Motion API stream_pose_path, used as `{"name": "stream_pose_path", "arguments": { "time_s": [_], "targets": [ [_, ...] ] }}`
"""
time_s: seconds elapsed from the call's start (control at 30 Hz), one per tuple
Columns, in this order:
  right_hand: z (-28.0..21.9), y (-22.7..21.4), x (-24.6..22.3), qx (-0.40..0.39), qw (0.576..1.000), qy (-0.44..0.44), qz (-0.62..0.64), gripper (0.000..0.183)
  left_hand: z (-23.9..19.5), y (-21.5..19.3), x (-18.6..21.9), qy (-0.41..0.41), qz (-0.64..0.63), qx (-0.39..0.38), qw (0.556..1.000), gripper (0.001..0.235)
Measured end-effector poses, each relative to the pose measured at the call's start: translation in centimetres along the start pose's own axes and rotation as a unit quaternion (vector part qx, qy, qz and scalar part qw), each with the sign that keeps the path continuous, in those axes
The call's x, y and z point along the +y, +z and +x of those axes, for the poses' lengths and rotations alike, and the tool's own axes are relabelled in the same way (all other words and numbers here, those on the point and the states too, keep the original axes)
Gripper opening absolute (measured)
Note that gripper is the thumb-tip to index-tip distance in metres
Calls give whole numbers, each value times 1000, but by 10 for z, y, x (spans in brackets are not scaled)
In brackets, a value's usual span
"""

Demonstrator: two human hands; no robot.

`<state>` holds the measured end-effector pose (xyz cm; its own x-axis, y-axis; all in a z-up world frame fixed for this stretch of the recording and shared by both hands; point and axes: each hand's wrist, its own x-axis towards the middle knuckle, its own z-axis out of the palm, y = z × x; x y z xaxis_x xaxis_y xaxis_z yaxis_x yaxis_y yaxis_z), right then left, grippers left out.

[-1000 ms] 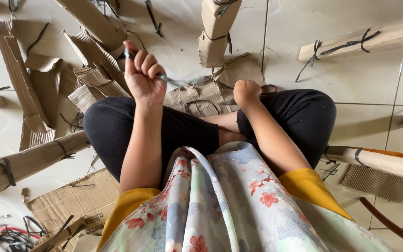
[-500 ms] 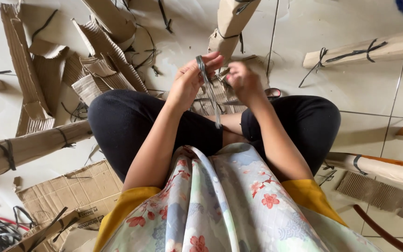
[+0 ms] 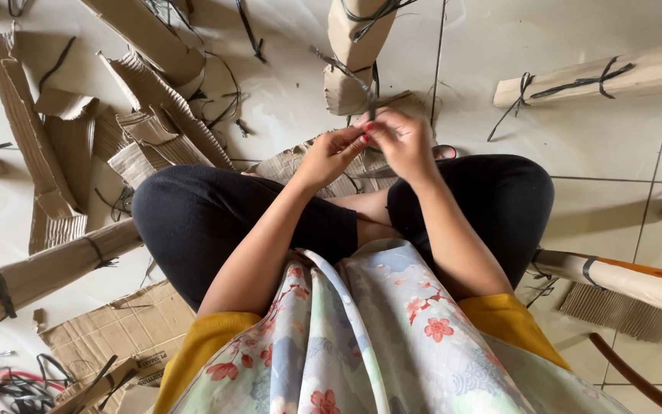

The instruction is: Wrapping wooden stool legs with corrugated cardboard and securing them with plastic ties for protection.

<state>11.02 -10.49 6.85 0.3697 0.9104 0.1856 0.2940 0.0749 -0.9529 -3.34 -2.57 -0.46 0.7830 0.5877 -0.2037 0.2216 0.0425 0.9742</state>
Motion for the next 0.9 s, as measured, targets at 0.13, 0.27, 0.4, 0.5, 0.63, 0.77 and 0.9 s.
{"name": "stream_pose_path", "arguments": {
  "time_s": [0.13, 0.27, 0.4, 0.5, 0.63, 0.77, 0.9],
  "targets": [
    [9, -36, 45, 97, 976, -17, 193, 26, 3, -4, 19, 19, -14, 10, 1000, 30],
    [15, -65, 54, 96, 933, 32, 345, 11, 18, -11, 6, 62, 10, 68, 996, 28],
    [20, -57, 70, 115, 987, 26, -111, 10, 37, -17, -19, 27, -42, 173, 984, 22],
    [20, -51, 81, 125, 959, -39, -252, 36, 38, -18, -26, 8, -63, 204, 977, 29],
    [34, -57, 87, 140, 943, -70, -292, 36, 41, -20, -34, 3, -72, 213, 974, 32],
    [45, -60, 81, 181, 948, -80, -248, 28, 44, -24, -40, 7, -86, 233, 969, 35],
    [52, -61, 80, 224, 967, 43, -112, 17, 48, -27, -48, 13, -96, 266, 959, 33]
  ]
}}
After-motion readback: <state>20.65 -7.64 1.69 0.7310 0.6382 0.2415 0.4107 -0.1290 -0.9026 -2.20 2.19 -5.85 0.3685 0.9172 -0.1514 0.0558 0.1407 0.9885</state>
